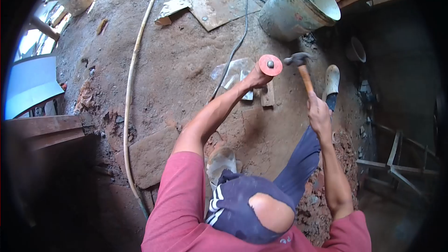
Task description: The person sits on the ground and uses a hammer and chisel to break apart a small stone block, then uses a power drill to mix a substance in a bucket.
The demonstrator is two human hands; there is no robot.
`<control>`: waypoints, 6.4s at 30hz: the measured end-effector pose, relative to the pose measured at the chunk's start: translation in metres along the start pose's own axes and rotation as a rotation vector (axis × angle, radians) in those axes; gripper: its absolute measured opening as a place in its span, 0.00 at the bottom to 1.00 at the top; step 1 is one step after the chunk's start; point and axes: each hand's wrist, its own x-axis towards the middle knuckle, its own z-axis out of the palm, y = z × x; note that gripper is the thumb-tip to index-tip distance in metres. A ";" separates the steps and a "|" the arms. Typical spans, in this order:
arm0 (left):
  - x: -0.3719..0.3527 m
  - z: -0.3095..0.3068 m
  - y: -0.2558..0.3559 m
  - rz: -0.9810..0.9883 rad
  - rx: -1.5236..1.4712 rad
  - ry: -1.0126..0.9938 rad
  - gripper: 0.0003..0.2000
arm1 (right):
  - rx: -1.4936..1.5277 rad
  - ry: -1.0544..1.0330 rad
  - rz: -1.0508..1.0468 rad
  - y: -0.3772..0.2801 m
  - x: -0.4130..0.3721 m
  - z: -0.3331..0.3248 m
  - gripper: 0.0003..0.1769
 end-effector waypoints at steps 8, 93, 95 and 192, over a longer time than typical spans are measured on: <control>0.007 -0.023 -0.001 -0.404 0.009 0.156 0.02 | 0.770 0.247 0.177 0.017 -0.052 0.000 0.28; -0.064 -0.043 0.029 -0.979 0.768 -0.345 0.29 | 0.439 0.258 0.108 0.123 0.058 0.216 0.27; -0.078 -0.032 0.019 -0.960 0.820 -0.299 0.33 | 0.473 0.142 0.057 0.118 0.076 0.208 0.25; 0.043 -0.215 -0.038 -0.768 0.957 -0.147 0.13 | 1.680 -0.120 0.066 0.050 0.103 -0.039 0.20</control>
